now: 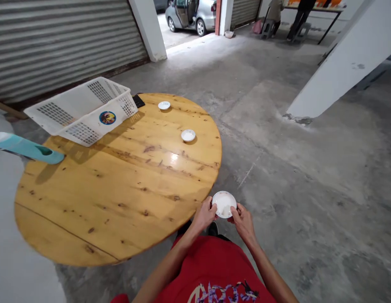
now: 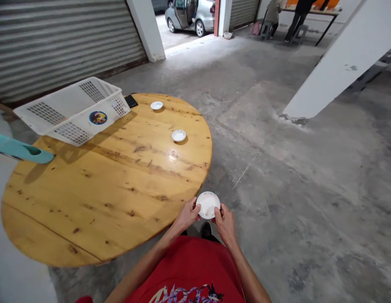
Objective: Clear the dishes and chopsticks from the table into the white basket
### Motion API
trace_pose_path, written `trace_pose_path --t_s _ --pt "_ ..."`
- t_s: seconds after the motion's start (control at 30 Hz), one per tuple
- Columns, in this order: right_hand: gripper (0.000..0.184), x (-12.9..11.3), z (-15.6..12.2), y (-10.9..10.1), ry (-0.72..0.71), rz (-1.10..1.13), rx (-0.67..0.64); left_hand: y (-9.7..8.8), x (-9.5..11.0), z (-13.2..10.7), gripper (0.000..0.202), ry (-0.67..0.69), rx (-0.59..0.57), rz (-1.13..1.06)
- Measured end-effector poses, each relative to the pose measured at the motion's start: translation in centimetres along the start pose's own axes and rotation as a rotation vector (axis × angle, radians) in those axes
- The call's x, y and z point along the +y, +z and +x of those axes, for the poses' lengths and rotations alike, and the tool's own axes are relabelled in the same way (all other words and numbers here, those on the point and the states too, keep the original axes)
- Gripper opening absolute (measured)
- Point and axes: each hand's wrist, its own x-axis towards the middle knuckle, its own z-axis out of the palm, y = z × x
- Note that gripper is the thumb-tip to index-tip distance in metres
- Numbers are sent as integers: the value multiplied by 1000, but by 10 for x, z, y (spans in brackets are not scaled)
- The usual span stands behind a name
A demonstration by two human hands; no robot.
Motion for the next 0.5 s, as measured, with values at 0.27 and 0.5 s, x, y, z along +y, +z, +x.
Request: trace_pose_path --t_s 0.27,0.5 --pt "38 -6 39 -37 41 84 -23 16 33 29 26 33 51 84" --pt "41 -12 126 -62 12 -2 -98 14 66 89 30 32 150 148"
